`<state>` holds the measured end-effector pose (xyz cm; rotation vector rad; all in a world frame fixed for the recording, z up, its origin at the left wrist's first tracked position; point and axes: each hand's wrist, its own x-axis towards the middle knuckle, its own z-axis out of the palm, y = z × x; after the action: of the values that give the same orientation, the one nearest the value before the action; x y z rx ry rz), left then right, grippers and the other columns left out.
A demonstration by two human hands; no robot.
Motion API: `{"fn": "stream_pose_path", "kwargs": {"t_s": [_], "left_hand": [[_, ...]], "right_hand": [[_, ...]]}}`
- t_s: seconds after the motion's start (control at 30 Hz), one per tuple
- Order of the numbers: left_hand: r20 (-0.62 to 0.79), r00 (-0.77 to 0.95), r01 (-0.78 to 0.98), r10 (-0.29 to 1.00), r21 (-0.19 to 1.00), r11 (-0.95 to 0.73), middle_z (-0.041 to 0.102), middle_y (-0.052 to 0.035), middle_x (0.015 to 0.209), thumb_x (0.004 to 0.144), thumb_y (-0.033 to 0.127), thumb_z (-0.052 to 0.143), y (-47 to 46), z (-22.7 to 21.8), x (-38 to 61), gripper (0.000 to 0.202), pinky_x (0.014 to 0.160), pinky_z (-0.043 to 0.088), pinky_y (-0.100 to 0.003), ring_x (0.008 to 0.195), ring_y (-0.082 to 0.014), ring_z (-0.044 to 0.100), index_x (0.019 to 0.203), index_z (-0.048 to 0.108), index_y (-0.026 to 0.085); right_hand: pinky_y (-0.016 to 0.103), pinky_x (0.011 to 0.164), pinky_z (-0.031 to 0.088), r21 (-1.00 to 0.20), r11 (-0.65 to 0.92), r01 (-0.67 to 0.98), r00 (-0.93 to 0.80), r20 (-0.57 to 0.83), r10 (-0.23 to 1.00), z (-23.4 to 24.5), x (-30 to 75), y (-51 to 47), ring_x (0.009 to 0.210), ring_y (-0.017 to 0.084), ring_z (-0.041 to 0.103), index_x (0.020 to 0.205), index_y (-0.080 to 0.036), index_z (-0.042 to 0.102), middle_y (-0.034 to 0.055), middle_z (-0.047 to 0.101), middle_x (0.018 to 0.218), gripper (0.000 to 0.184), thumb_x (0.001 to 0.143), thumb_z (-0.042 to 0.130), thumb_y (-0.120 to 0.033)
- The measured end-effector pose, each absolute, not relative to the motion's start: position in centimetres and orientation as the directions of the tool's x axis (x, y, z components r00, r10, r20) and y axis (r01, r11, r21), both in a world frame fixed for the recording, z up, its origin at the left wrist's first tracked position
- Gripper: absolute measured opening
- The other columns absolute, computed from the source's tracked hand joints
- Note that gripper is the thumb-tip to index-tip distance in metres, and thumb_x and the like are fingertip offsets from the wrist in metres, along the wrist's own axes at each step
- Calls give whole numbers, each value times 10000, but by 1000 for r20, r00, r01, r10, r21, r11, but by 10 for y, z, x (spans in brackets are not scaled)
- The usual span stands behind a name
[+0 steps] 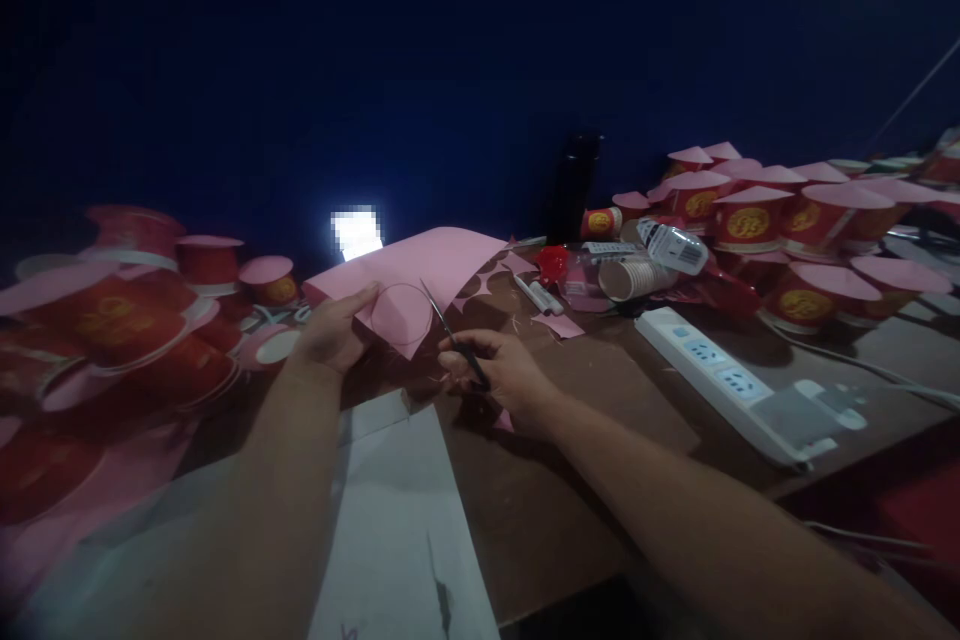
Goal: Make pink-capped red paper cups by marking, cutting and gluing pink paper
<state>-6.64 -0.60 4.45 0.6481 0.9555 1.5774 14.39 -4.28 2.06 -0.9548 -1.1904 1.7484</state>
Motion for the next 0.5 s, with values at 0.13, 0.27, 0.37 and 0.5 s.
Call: {"fn": "stream_pose_path", "kwargs": {"t_s": [0.13,0.27,0.37,0.5], "left_hand": [[-89,-225,-523,970,851,-44,712,-112,760,655,168,766,-6,44,-67,205,772,577,-350,739,-220,692,808,699,49],[-78,-229,-524,970,850,-55,712,-113,759,653,154,762,-7,45,-67,193,770,575,-333,736,-213,692,796,699,40],[-73,-228,-526,971,849,-59,715,-121,772,647,150,765,-8,46,-67,194,781,573,-347,761,-225,695,795,698,43],[-78,-243,-512,967,857,-59,714,-128,772,650,162,765,-7,45,-68,202,790,571,-356,783,-238,696,800,700,43]], "right_hand": [[171,501,445,-942,-264,-209,-419,-158,894,18,144,-42,586,86,616,939,-183,681,7,673,732,340,667,808,-343],[177,507,453,-948,-254,-193,-423,-153,893,17,144,-41,591,89,621,936,-181,684,13,680,749,320,680,801,-332],[178,503,445,-950,-250,-188,-423,-151,893,17,144,-41,593,94,625,936,-187,684,10,682,728,315,681,800,-331],[194,505,446,-945,-260,-199,-425,-157,892,15,144,-41,638,127,653,948,-191,681,19,686,725,333,677,802,-342]]}}
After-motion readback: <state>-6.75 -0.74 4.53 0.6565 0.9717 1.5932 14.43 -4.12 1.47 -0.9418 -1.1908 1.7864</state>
